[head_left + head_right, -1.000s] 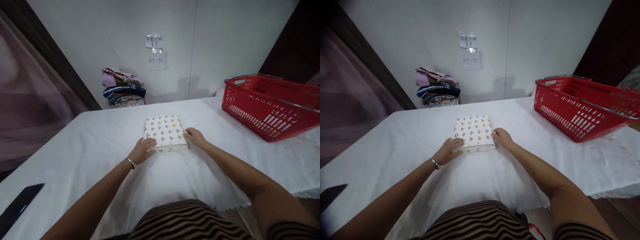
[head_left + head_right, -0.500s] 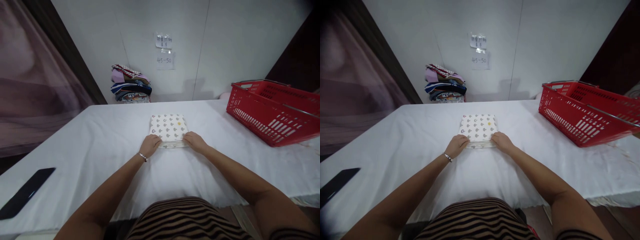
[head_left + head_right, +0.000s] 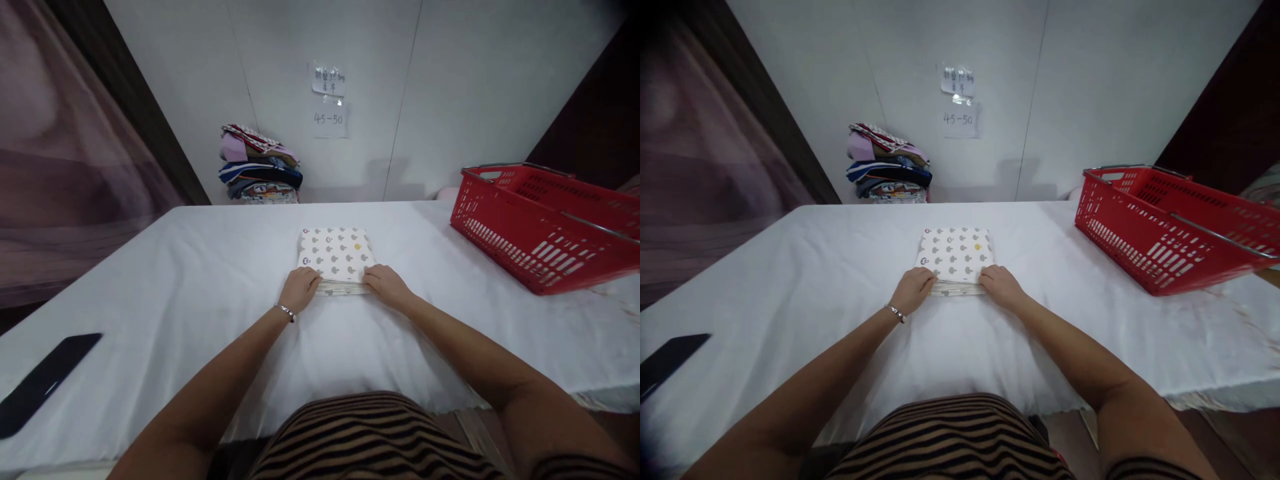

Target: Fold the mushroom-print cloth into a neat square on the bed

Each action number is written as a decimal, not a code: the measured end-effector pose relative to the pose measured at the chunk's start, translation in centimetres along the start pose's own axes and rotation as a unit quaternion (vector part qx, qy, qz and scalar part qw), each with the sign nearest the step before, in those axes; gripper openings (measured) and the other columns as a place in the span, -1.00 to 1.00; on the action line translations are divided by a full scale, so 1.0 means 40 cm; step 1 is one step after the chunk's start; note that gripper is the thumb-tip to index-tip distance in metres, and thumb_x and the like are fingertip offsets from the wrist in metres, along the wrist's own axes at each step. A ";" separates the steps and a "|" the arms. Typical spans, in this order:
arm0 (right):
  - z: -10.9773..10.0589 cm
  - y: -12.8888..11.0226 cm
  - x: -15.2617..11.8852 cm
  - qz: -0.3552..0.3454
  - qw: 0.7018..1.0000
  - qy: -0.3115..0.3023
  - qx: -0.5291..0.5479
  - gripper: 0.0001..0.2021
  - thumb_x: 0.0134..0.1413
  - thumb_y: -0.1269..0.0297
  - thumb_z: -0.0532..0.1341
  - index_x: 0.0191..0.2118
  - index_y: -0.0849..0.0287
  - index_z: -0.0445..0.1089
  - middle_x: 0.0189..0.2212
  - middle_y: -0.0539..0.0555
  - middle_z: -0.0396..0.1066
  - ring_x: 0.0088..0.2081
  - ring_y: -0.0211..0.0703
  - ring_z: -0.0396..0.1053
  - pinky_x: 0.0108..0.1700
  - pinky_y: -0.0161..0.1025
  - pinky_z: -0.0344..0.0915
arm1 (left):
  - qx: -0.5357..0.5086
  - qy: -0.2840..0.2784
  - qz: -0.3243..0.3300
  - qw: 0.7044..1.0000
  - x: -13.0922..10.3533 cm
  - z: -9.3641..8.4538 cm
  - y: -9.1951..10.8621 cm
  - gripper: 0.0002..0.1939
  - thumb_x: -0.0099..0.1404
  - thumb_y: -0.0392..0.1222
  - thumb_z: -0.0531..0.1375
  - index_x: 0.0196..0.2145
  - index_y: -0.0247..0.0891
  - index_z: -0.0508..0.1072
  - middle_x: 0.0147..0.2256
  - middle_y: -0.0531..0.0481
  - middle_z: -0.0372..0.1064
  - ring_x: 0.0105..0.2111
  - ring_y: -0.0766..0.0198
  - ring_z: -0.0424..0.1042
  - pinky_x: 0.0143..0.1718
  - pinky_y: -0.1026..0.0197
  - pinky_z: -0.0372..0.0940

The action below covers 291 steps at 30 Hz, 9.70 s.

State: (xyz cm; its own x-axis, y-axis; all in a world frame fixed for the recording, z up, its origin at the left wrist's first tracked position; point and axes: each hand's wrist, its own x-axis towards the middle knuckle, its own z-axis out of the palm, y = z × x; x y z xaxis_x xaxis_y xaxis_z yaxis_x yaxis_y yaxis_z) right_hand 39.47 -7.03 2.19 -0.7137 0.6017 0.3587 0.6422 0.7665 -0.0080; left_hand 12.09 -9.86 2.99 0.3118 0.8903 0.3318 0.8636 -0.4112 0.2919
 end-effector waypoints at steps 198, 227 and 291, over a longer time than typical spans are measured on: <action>0.002 -0.016 0.030 0.022 0.996 -0.062 -0.061 -0.80 0.15 0.44 0.03 -0.18 0.18 0.36 -0.39 0.07 0.38 -0.36 -0.17 0.23 -0.33 -0.25 -0.02 | 0.113 -0.020 0.158 0.981 0.040 0.080 0.063 -0.76 0.23 -0.47 -0.02 -0.26 -0.26 0.36 -0.15 -0.08 0.37 -0.20 0.21 0.34 -0.21 0.15 0.21; 0.014 -0.003 0.014 -0.035 0.998 -0.023 -0.042 -0.78 0.19 0.44 0.01 -0.23 0.18 0.40 -0.24 0.09 0.38 -0.27 -0.17 0.19 -0.26 -0.24 -0.02 | 0.096 -0.052 0.129 0.986 0.037 0.056 0.082 -0.71 0.23 -0.40 -0.03 -0.22 -0.25 0.45 0.07 -0.07 0.21 -0.15 0.24 0.33 -0.12 0.15 0.26; 0.027 0.023 0.001 -0.033 0.999 -0.036 0.003 -0.63 0.14 0.48 -0.05 0.06 0.23 0.23 -0.23 0.14 0.37 -0.23 -0.11 0.23 -0.18 -0.22 0.14 | 0.061 -0.002 0.097 0.993 0.000 0.050 0.045 -0.84 0.27 -0.35 0.00 -0.24 -0.22 0.32 -0.20 -0.05 0.39 -0.18 0.21 0.34 -0.14 0.12 0.17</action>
State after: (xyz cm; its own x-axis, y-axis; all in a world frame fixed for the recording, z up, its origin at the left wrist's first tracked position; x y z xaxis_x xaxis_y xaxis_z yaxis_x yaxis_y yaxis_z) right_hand 39.73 -6.07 1.19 -0.7724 0.5646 0.2910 0.5918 0.8061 0.0068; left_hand 14.44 -10.21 1.71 0.4775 0.7978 0.3681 0.8291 -0.5479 0.1119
